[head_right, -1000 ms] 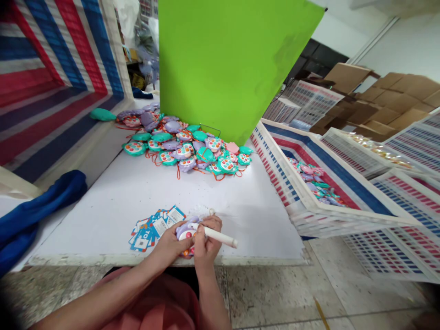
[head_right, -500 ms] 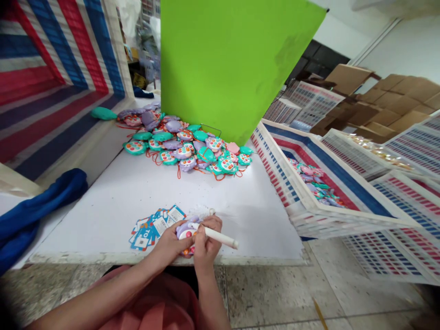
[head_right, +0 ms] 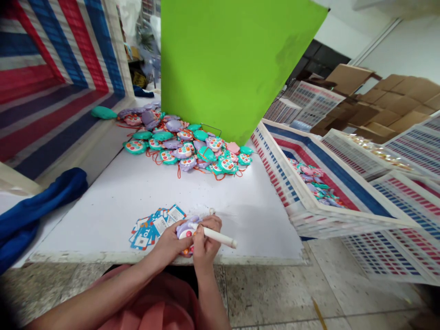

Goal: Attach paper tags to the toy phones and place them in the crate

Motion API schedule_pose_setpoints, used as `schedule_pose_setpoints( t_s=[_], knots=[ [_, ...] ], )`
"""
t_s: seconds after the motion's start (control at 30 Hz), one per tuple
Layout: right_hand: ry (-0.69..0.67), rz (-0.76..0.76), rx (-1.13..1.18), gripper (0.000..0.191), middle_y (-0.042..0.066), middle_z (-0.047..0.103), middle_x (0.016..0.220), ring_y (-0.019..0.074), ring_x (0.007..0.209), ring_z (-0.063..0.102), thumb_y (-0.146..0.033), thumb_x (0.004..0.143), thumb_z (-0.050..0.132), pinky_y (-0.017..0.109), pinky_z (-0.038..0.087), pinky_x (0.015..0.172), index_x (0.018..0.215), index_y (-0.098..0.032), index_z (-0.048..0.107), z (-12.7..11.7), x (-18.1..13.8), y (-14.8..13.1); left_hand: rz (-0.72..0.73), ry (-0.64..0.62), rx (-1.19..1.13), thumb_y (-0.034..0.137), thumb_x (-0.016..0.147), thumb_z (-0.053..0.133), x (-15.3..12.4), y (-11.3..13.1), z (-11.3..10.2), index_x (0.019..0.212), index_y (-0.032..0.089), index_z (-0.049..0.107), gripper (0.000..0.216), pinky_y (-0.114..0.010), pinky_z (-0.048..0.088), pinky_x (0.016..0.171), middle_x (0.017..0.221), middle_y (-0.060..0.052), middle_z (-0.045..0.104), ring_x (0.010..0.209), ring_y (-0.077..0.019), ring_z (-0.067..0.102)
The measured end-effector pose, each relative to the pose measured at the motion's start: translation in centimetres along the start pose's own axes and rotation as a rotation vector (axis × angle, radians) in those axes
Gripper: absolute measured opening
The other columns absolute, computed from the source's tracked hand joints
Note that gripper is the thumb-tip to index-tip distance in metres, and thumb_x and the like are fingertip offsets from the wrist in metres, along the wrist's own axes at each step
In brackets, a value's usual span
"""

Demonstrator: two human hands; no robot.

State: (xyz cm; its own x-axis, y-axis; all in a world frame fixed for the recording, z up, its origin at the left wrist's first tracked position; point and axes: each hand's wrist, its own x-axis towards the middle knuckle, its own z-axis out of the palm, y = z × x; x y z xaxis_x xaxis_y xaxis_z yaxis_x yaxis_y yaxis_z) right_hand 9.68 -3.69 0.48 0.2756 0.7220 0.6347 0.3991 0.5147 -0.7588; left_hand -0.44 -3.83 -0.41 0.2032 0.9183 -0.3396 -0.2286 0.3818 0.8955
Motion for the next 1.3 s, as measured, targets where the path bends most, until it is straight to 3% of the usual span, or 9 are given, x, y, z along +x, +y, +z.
schedule_pose_setpoints(
  t_s=[0.13,0.3,0.57,0.77,0.9,0.97,1.1,1.3],
  knots=[
    [-0.029,-0.019,-0.01,0.006,0.001,0.05,0.077,0.02,0.085,0.049,-0.017,0.08,0.048,0.041,0.039,0.081,0.076,-0.02,0.051,0.0,0.0,0.0,0.006,0.004,0.017,0.028,0.063,0.071,0.0,0.0,0.0,0.098,0.014,0.057,0.039,-0.018,0.047,0.043,0.065,0.003,0.057,0.045,-0.0068,0.051],
    [0.068,0.024,0.001,0.007,0.001,0.051,0.078,0.0194,0.086,0.05,-0.017,0.08,0.047,0.04,0.039,0.083,0.077,-0.019,0.053,0.0,-0.2,0.0,-0.01,-0.022,-0.004,0.033,0.064,0.071,0.0,0.0,0.0,0.102,0.015,0.056,0.045,-0.021,0.049,0.042,0.068,0.003,0.058,0.047,-0.0089,0.053],
    [0.004,0.009,-0.029,0.007,0.001,0.05,0.077,0.019,0.084,0.05,-0.02,0.081,0.048,0.039,0.041,0.081,0.075,-0.019,0.051,0.0,-0.1,-0.1,0.02,0.007,0.039,0.029,0.062,0.071,-0.2,0.3,0.1,0.098,0.013,0.057,0.042,-0.019,0.046,0.044,0.066,0.004,0.058,0.045,-0.0071,0.05],
    [0.126,0.176,-0.022,0.009,0.004,0.053,0.088,0.0182,0.087,0.053,-0.025,0.083,0.051,0.037,0.044,0.08,0.086,-0.017,0.054,0.2,-0.4,-0.1,0.016,-0.025,0.07,0.037,0.065,0.07,-0.2,0.3,-0.2,0.103,0.013,0.057,0.047,-0.023,0.047,0.048,0.071,0.001,0.059,0.051,-0.0104,0.053],
    [0.149,0.371,0.033,0.021,0.004,0.056,0.087,0.016,0.076,0.055,-0.032,0.081,0.057,0.031,0.046,0.07,0.096,-0.017,0.054,-0.9,0.1,0.0,0.202,-0.012,0.306,0.03,0.067,0.069,-1.2,0.7,-0.3,0.105,0.015,0.062,0.041,-0.03,0.048,0.072,0.088,-0.005,0.06,0.078,-0.0174,0.057],
    [0.102,0.39,0.083,0.022,0.004,0.056,0.088,0.0156,0.075,0.054,-0.035,0.082,0.055,0.03,0.045,0.068,0.095,-0.017,0.056,-1.9,0.7,-0.4,0.318,-0.067,0.511,0.022,0.068,0.068,-2.1,1.4,-0.3,0.107,0.022,0.064,0.04,-0.033,0.045,0.081,0.094,-0.005,0.057,0.089,-0.02,0.054],
    [-0.06,0.263,0.156,0.02,0.003,0.053,0.084,0.0176,0.082,0.052,-0.036,0.086,0.047,0.029,0.043,0.068,0.083,-0.018,0.057,-3.8,2.0,-2.6,0.471,-0.177,0.869,0.012,0.068,0.064,-3.7,3.0,-0.4,0.111,0.032,0.061,0.048,-0.034,0.043,0.079,0.095,-0.004,0.048,0.09,-0.0212,0.049],
    [-0.335,0.188,0.021,0.011,0.002,0.053,0.082,0.0184,0.086,0.051,-0.025,0.087,0.045,0.037,0.038,0.086,0.082,-0.02,0.054,-4.7,2.9,-5.5,0.629,-0.234,1.168,0.011,0.076,0.057,-4.4,4.5,-0.5,0.111,0.031,0.059,0.04,-0.032,0.041,0.074,0.091,-0.004,0.045,0.086,-0.0201,0.045]
  ],
)
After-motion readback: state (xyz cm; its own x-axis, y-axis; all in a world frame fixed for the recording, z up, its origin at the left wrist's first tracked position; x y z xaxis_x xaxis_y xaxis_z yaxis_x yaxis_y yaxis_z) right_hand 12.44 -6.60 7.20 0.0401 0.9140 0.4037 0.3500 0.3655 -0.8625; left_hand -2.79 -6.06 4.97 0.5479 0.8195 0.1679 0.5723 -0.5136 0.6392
